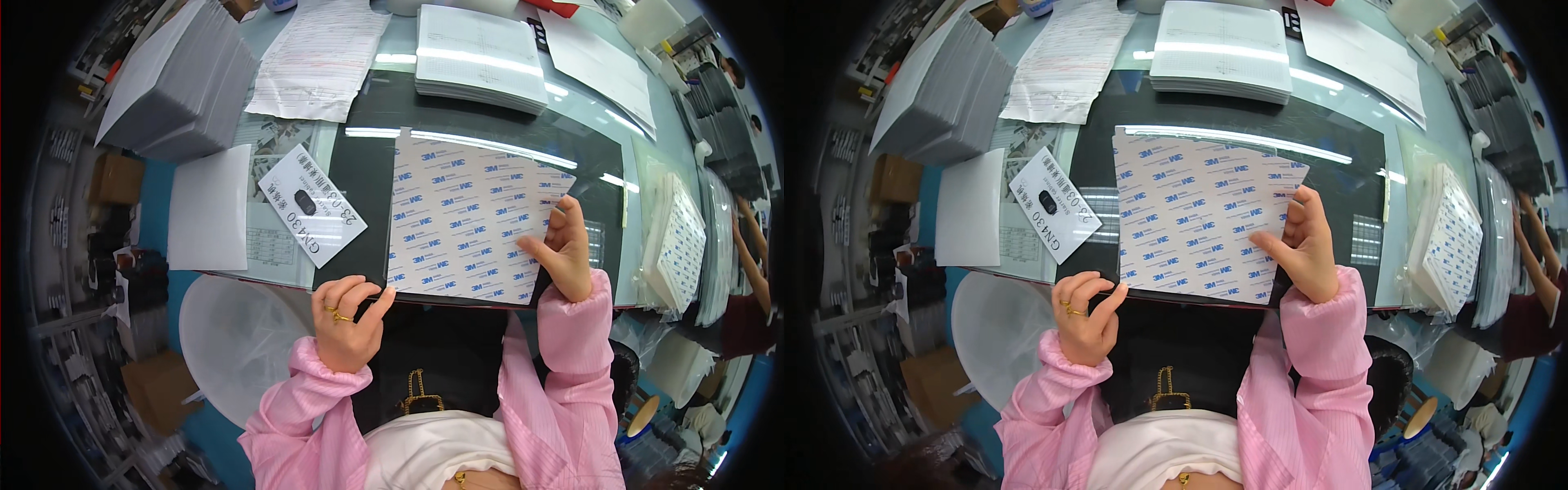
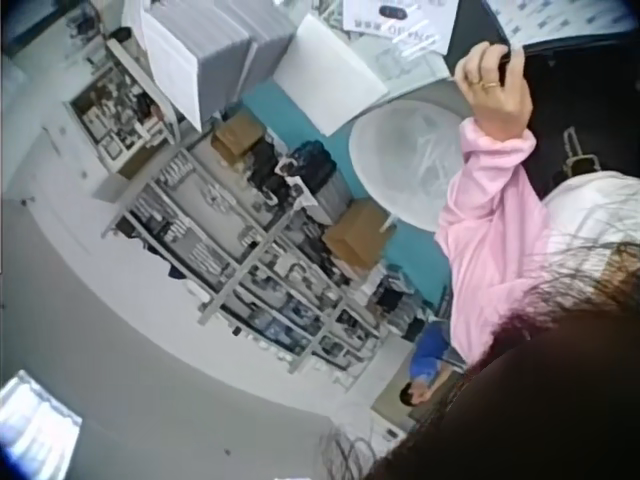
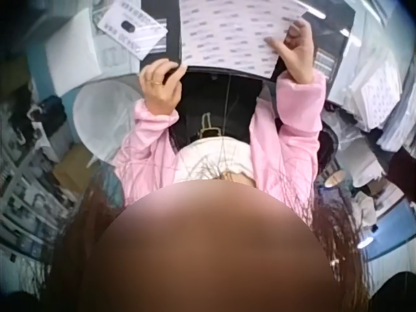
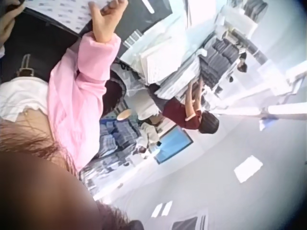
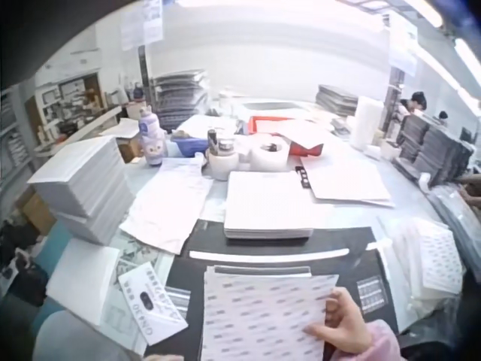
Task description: Applying large adhesive labels to rectangular plastic or metal sheets at a manufacturing workstation.
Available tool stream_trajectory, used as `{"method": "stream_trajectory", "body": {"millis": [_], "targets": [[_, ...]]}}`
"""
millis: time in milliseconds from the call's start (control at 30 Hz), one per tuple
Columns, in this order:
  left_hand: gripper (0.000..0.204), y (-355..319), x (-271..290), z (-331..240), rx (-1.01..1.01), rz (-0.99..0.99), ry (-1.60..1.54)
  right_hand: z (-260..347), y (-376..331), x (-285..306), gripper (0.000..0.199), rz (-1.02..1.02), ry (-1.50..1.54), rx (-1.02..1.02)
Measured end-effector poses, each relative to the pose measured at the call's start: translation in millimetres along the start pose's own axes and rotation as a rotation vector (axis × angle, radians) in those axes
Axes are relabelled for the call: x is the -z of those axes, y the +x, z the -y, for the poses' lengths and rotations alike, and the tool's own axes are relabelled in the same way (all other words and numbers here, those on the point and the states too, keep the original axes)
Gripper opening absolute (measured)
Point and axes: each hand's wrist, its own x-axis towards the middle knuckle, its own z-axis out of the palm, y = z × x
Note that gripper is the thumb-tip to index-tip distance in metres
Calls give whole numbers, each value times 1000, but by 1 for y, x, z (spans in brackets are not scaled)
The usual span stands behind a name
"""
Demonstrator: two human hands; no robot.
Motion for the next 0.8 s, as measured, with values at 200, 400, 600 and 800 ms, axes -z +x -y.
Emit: {"method": "stream_trajectory", "body": {"millis": [200, 400, 600, 800], "targets": [[42, -2, -1, -2, 8, 8, 14, 0, -1, 0, 60, 14, -58, 28], [45, 1, 0, -5, 12, 22, 2, 4, -2, 1, 61, 1, -128, 1], [44, 1, 0, -8, 23, 35, 16, 1, -2, 1, 62, -4, -140, 47], [40, 6, 0, -14, 52, 42, 9, 1, -2, 4, 64, -14, -166, 55]]}}
